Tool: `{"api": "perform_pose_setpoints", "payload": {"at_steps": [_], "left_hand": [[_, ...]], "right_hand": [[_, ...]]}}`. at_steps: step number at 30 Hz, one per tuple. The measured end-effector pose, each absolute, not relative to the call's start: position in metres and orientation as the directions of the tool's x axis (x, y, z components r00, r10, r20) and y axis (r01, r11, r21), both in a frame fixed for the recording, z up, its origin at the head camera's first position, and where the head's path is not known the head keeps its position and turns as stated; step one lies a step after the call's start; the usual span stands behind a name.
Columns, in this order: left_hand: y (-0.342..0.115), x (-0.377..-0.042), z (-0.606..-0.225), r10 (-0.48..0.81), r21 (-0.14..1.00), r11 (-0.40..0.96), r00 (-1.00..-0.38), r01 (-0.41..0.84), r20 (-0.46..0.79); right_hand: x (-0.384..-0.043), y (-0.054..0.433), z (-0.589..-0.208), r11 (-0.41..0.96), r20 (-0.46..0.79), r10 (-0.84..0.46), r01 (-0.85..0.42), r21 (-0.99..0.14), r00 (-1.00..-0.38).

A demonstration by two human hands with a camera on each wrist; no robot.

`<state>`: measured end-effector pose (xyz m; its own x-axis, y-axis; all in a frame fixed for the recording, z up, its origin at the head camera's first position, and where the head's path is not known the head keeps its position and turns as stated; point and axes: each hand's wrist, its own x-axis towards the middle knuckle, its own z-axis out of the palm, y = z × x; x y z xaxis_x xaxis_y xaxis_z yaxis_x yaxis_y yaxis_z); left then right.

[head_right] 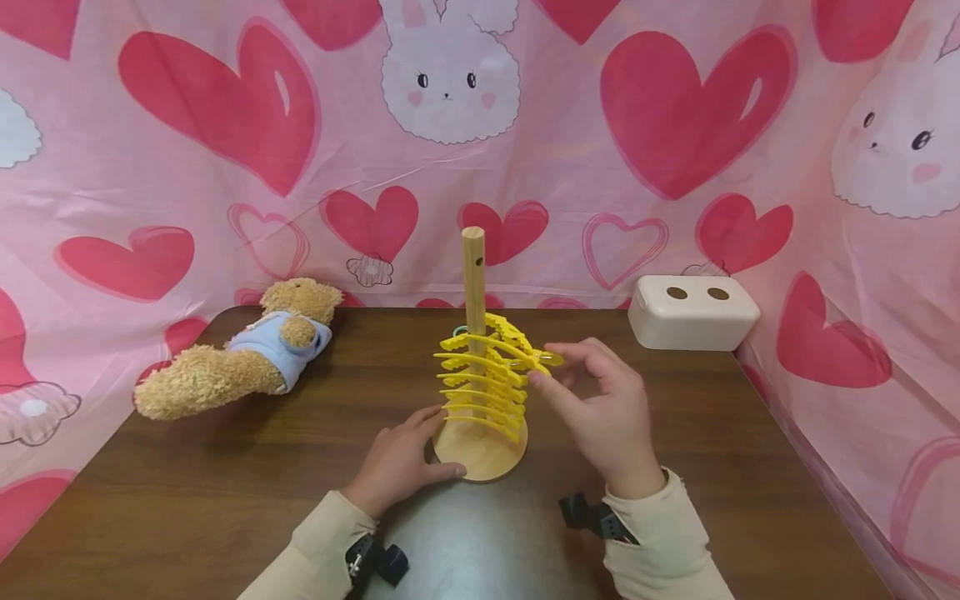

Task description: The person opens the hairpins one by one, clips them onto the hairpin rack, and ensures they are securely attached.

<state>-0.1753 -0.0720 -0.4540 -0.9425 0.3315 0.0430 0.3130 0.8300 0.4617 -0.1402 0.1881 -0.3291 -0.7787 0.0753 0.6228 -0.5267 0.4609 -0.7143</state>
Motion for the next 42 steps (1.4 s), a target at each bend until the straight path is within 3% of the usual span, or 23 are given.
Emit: {"api": "perform_pose_setpoints", "payload": {"at_steps": [8,18,42], "left_hand": [[-0.070,-0.177,-0.454,0.331,0.463,0.834,-0.943,0.301,0.018],[-0.072,-0.177,-0.454,0.329,0.457,0.836,-0.944,0.304,0.025],[-0.070,-0.177,-0.456,0.310,0.474,0.836,-0.951,0.277,0.009]], "right_hand": [[-0.142,0.180,-0.332,0.443,0.624,0.035,-0.548,-0.710,-0.781],[-0.147,0.171,-0.329,0.420,0.544,0.059,-0.473,-0.774,-0.837],[-0.154,0.165,-0.333,0.480,0.556,0.039,-0.472,-0.740,-0.831]]}}
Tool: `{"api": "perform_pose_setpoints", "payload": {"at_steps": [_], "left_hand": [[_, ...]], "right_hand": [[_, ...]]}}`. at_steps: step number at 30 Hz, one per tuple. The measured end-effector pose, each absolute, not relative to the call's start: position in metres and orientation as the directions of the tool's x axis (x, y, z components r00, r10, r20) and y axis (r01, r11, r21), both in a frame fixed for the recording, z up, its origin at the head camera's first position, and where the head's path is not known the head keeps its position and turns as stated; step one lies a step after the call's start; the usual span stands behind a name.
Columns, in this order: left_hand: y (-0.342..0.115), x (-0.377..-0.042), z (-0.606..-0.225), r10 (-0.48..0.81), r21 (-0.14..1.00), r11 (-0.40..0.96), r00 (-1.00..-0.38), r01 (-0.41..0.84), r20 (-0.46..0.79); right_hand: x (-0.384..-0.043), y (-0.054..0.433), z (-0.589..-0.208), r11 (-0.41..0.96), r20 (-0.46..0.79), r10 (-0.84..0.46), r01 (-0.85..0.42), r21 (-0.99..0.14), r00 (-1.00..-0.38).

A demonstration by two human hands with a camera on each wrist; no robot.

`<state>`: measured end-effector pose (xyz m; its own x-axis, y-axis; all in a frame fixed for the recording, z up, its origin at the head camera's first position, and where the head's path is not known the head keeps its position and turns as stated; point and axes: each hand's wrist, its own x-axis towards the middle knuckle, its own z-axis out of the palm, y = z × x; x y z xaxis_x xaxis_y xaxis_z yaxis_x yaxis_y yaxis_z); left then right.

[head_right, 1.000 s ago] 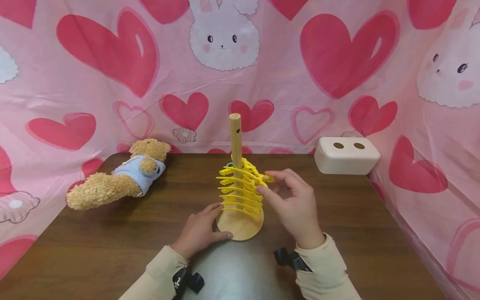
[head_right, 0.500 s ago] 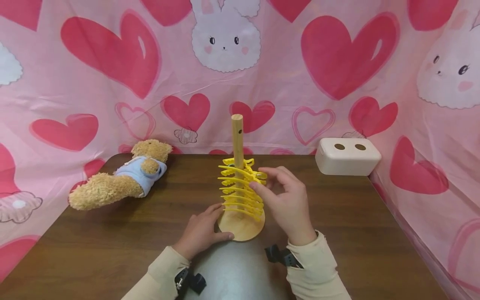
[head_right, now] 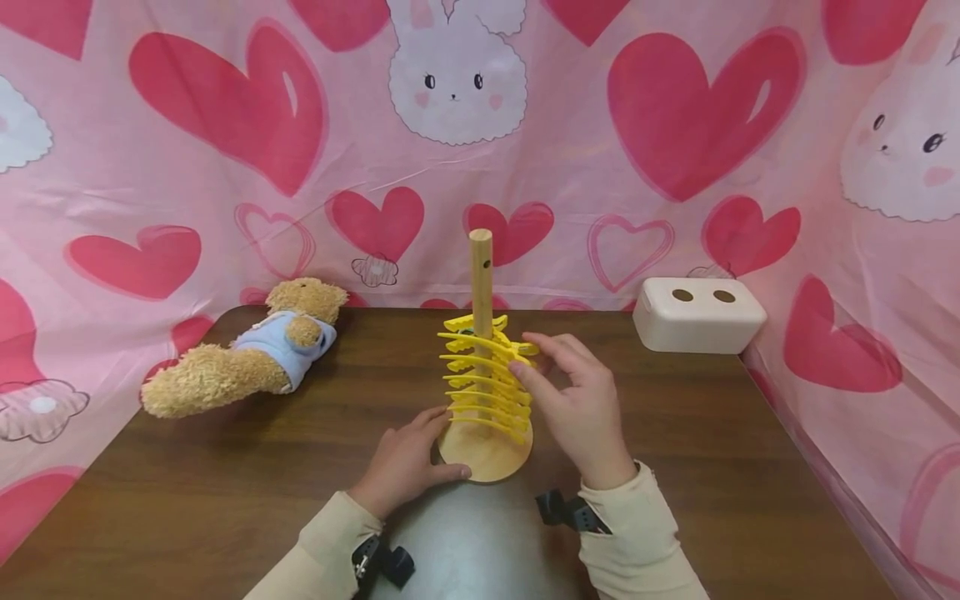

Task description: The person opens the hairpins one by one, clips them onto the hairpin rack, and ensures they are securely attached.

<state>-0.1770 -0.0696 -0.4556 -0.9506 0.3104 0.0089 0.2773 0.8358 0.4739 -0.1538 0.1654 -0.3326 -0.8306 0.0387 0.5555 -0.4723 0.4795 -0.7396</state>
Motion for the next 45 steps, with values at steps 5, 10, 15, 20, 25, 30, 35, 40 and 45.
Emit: {"api": "perform_pose_setpoints", "payload": {"at_steps": [5,10,15,20,25,30,35,40,45], "left_hand": [[-0.0693,-0.1770,-0.4552,0.304,0.475,0.836,-0.952,0.274,0.013],[-0.0697,-0.1762,-0.4549,0.307,0.470,0.837,-0.951,0.281,0.022],[-0.0693,-0.1761,-0.4552,0.311,0.463,0.839,-0.950,0.287,0.025],[-0.0691,-0.1762,-0.4558,0.315,0.456,0.840,-0.949,0.293,0.029],[-0.0694,-0.1761,-0.4557,0.313,0.462,0.838,-0.949,0.291,0.030],[-0.0698,-0.1763,-0.4554,0.309,0.461,0.840,-0.951,0.287,0.029],[-0.0689,-0.1759,-0.4552,0.302,0.468,0.839,-0.953,0.277,0.023],[-0.0686,-0.1762,-0.4565,0.300,0.469,0.838,-0.953,0.278,0.029],[-0.0690,-0.1766,-0.4572,0.296,0.470,0.838,-0.955,0.277,0.036]], "right_hand": [[-0.1541,0.1669,-0.3330,0.503,0.560,0.026,-0.473,-0.723,-0.828],[-0.1550,0.1689,-0.3330,0.521,0.555,0.017,-0.466,-0.715,-0.832],[-0.1542,0.1696,-0.3321,0.509,0.553,0.014,-0.470,-0.721,-0.833],[-0.1529,0.1682,-0.3321,0.500,0.552,0.032,-0.464,-0.731,-0.834],[-0.1528,0.1678,-0.3326,0.496,0.544,0.044,-0.454,-0.740,-0.838],[-0.1537,0.1681,-0.3336,0.497,0.529,0.050,-0.439,-0.749,-0.847],[-0.1527,0.1682,-0.3337,0.490,0.508,0.057,-0.419,-0.764,-0.860],[-0.1520,0.1686,-0.3325,0.467,0.500,0.057,-0.420,-0.778,-0.864],[-0.1518,0.1696,-0.3319,0.445,0.494,0.043,-0.426,-0.788,-0.869]]}}
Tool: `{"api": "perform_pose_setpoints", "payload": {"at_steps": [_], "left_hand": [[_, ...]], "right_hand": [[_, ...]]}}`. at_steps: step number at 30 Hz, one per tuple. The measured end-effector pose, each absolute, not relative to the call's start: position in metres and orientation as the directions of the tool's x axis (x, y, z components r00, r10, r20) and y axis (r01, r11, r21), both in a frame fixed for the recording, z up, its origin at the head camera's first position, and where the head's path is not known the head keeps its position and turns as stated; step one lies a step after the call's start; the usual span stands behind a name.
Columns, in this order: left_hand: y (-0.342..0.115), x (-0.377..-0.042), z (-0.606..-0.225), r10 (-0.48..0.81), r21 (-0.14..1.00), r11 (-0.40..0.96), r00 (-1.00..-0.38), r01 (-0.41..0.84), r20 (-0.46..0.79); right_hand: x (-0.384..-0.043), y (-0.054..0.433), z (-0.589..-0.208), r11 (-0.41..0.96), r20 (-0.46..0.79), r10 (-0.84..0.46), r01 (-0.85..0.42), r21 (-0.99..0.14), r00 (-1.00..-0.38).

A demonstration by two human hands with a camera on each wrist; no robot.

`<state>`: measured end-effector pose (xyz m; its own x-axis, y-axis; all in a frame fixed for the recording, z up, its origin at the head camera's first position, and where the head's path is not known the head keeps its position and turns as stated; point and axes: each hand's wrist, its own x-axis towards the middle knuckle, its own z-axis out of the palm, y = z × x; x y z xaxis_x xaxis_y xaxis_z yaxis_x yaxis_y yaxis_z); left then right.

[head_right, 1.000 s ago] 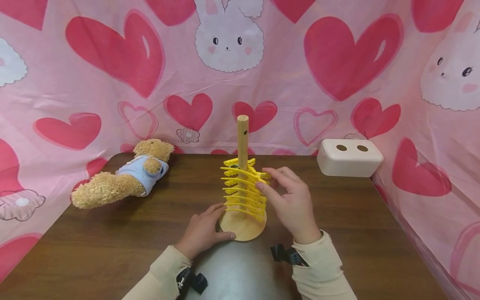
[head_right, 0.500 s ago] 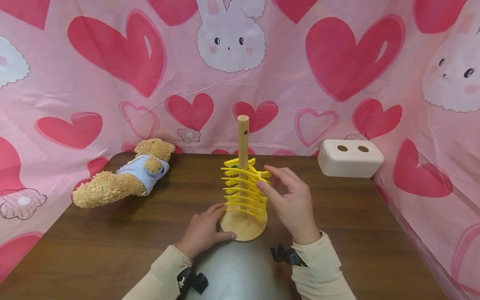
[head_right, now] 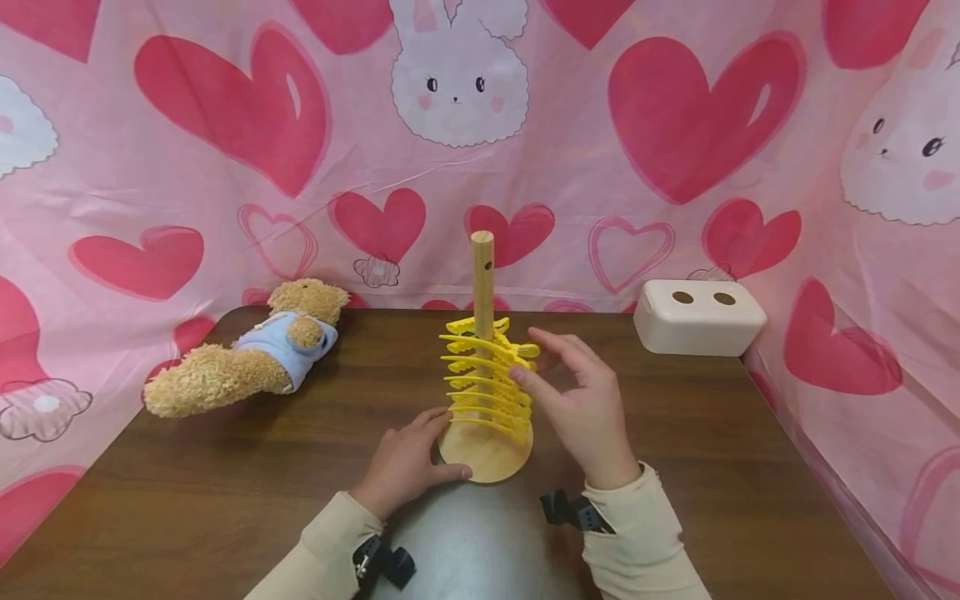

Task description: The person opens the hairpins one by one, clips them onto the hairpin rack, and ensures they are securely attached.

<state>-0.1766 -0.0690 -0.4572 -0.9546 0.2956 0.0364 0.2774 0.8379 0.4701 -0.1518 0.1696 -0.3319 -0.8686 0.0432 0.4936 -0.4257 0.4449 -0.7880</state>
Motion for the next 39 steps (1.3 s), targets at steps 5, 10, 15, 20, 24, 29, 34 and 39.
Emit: {"api": "perform_pose_setpoints", "payload": {"at_steps": [5,10,15,20,24,29,34,39], "left_hand": [[-0.069,-0.176,-0.455,0.283,0.480,0.837,-0.959,0.263,0.032],[-0.068,-0.176,-0.455,0.261,0.483,0.840,-0.965,0.245,0.035],[-0.067,-0.176,-0.457,0.222,0.494,0.841,-0.973,0.220,0.056],[-0.066,-0.176,-0.458,0.200,0.499,0.841,-0.977,0.206,0.066],[-0.065,-0.176,-0.457,0.212,0.486,0.846,-0.975,0.220,0.072],[-0.065,-0.177,-0.456,0.229,0.470,0.852,-0.971,0.232,0.064],[-0.065,-0.177,-0.456,0.238,0.469,0.852,-0.970,0.232,0.049],[-0.065,-0.177,-0.456,0.245,0.467,0.854,-0.969,0.232,0.033]], "right_hand": [[-0.151,0.170,-0.332,0.433,0.492,0.033,-0.431,-0.792,-0.870],[-0.153,0.169,-0.333,0.443,0.509,0.049,-0.438,-0.782,-0.859],[-0.155,0.166,-0.335,0.466,0.504,0.061,-0.422,-0.778,-0.861],[-0.158,0.164,-0.336,0.505,0.495,0.044,-0.408,-0.760,-0.868],[-0.160,0.163,-0.338,0.519,0.559,0.042,-0.460,-0.721,-0.828],[-0.161,0.161,-0.337,0.505,0.602,0.051,-0.500,-0.704,-0.797],[-0.161,0.160,-0.334,0.479,0.626,0.065,-0.526,-0.703,-0.777],[-0.160,0.160,-0.332,0.454,0.634,0.081,-0.538,-0.710,-0.769]]}}
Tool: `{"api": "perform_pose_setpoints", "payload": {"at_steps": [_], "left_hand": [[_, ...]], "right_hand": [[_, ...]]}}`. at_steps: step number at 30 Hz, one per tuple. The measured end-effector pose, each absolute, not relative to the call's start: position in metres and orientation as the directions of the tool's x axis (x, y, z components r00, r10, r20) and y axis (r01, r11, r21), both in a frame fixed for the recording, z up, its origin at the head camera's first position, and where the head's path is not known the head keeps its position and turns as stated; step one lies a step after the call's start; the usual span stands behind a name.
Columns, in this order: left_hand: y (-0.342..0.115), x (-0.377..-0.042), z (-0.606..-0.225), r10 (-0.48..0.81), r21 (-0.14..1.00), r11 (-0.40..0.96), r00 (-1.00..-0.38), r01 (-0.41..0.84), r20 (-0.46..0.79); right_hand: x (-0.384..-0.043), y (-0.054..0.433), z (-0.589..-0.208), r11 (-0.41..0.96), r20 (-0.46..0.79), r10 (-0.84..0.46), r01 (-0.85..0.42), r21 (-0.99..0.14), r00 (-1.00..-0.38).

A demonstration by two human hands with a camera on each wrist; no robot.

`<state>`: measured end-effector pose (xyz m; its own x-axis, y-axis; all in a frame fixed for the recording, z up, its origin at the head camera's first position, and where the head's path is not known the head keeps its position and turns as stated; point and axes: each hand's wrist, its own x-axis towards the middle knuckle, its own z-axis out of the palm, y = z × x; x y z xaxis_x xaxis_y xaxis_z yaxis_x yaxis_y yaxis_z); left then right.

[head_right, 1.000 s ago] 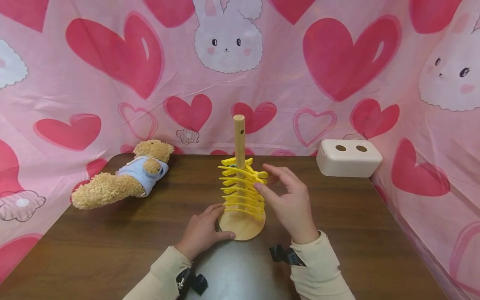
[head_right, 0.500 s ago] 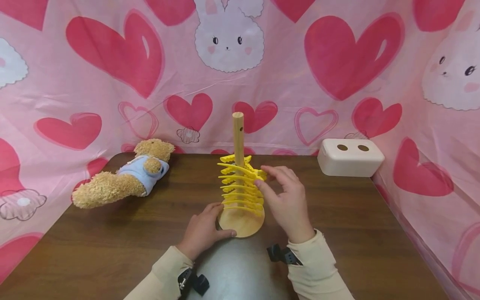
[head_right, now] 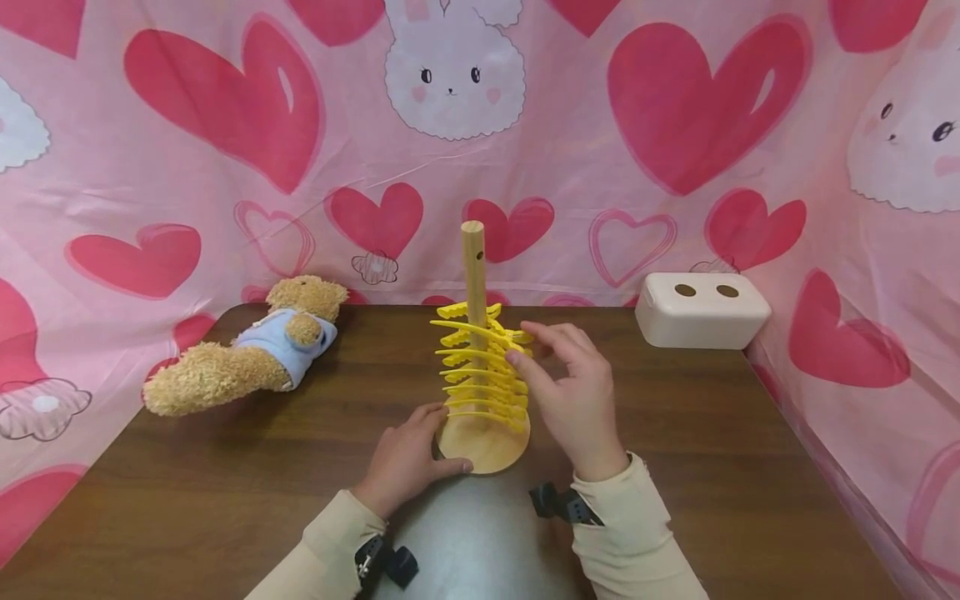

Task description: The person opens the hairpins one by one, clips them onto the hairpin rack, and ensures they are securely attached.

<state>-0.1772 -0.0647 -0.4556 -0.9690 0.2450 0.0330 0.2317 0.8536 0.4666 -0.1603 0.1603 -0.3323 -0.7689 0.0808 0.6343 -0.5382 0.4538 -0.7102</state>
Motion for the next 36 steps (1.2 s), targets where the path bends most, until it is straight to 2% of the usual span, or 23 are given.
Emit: {"api": "perform_pose_setpoints", "payload": {"at_steps": [8,20,36], "left_hand": [[-0.0649,-0.1759,-0.4548,0.256,0.459,0.854,-0.966,0.244,0.037],[-0.0652,-0.1764,-0.4548,0.253,0.463,0.853,-0.967,0.242,0.038],[-0.0655,-0.1769,-0.4573,0.245,0.470,0.850,-0.968,0.238,0.047]], "right_hand": [[-0.1591,0.1630,-0.3309,0.440,0.646,0.095,-0.550,-0.710,-0.757],[-0.1598,0.1619,-0.3333,0.394,0.598,0.145,-0.508,-0.766,-0.789],[-0.1604,0.1631,-0.3347,0.373,0.554,0.136,-0.476,-0.797,-0.821]]}}
